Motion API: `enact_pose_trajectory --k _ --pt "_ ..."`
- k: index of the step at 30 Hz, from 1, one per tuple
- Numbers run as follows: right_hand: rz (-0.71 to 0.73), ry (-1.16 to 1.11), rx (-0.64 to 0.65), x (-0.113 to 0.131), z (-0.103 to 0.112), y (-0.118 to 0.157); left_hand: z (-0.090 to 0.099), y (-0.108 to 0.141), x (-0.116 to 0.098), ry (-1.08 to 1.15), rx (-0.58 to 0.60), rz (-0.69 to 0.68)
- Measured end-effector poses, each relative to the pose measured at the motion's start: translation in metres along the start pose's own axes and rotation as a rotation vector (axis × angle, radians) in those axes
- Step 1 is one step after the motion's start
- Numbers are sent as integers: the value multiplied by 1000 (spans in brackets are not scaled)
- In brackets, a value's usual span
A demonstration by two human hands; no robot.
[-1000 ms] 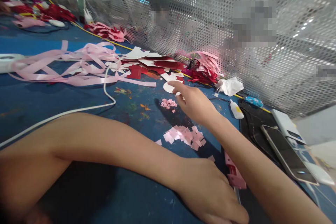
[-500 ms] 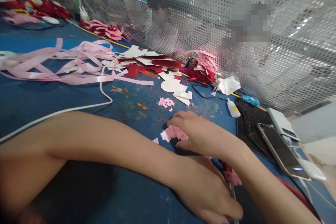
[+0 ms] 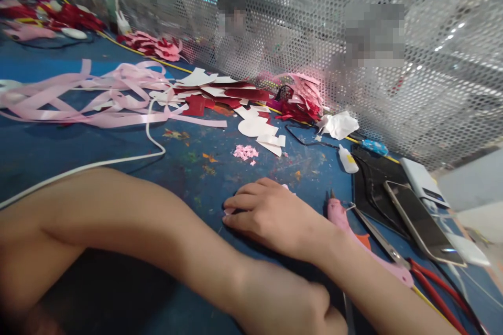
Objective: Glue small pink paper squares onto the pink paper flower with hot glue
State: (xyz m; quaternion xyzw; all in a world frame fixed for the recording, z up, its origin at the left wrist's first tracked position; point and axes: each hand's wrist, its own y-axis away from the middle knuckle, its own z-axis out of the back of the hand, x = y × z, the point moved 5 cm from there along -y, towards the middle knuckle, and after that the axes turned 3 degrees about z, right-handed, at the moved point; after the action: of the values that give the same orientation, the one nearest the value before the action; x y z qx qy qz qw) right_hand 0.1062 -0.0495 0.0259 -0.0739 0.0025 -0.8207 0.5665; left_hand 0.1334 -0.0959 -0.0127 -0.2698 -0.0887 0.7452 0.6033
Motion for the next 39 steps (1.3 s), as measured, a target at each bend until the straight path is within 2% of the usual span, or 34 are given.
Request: enact_pose_trajectory --k 5,7,11,15,20,23,26,29,33,36,38,39 --pt "-11 18 -8 -10 6 7 10 3 -22 233 143 -435" --pt "-35 22 -7 -13 8 9 17 2 -26 308 183 -530" --pt "-193 35 -76 -19 5 9 23 -1 -27 315 206 -532" --pt "-371 -1 -153 -25 -6 9 23 -1 -29 266 164 -546" --pt "-396 -31 -183 -24 -9 8 20 -3 -30 241 176 -551" --pt "-430 -44 -241 -23 2 10 18 -3 -29 265 184 -533" --pt "-529 -87 -395 -24 20 23 12 -1 -26 228 173 -509" --pt "-575 -30 -603 -17 38 51 3 -1 -19 169 213 -484" --pt "-690 63 -709 -6 42 101 -1 -2 -8 298 306 -449" --pt "-850 81 -759 -2 29 143 8 -9 5 532 264 -255" --pt "-923 63 -876 2 18 168 16 -14 19 696 171 -37" --pt "-909 56 -950 5 13 176 19 -16 28 769 107 78"
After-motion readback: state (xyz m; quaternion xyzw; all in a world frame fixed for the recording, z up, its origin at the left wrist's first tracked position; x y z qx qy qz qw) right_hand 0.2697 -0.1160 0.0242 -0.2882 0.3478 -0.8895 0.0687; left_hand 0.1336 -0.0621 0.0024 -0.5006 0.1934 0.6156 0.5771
